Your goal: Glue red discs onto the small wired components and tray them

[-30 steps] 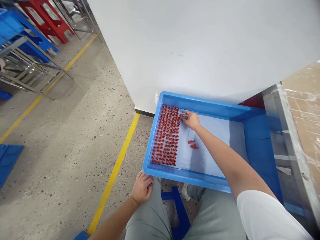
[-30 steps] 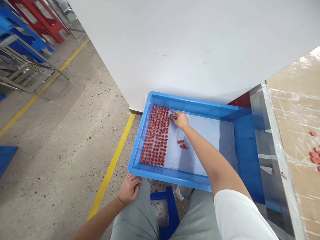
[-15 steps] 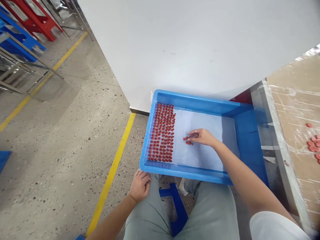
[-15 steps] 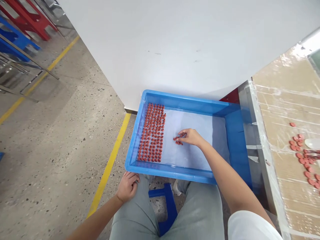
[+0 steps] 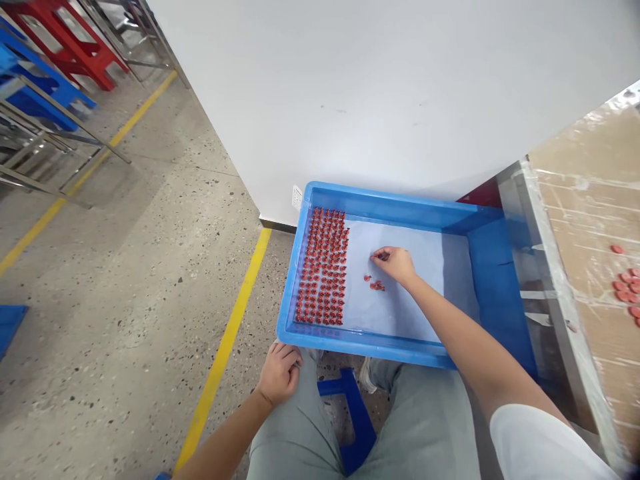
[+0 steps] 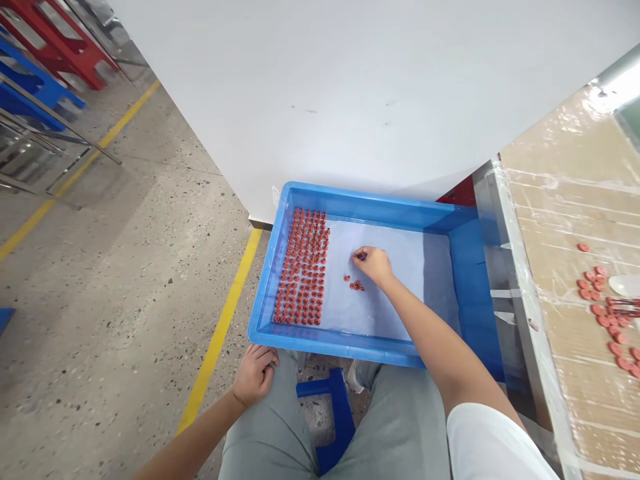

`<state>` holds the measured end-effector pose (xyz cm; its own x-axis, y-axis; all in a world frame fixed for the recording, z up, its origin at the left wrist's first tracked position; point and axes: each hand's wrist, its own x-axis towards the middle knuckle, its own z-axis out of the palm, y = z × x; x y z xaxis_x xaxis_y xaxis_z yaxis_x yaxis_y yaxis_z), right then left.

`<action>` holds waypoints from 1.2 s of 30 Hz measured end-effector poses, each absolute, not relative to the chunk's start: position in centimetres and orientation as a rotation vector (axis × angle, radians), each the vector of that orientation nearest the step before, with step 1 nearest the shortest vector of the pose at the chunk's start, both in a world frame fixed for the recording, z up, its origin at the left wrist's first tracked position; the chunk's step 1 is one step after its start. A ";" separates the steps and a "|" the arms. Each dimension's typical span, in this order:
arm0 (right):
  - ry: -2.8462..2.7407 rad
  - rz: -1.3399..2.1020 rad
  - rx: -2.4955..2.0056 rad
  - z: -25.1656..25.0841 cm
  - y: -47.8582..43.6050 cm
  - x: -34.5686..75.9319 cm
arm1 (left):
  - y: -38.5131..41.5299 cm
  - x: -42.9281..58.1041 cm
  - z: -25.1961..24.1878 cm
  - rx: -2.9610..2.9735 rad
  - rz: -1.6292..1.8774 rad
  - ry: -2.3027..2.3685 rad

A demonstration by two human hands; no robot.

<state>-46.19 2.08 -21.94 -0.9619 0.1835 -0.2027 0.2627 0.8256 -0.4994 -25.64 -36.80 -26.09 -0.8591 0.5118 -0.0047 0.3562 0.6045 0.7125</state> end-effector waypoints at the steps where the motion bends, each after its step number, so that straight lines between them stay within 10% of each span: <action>1: 2.902 -0.797 0.411 -22.1 1.9 -46.7 | -36.8 -25.6 -26.1 0.720 1.097 2.620; 36: 3.044 -0.875 0.276 -23.9 -1.9 -55.1 | -36.9 -25.7 -26.2 0.706 1.122 2.620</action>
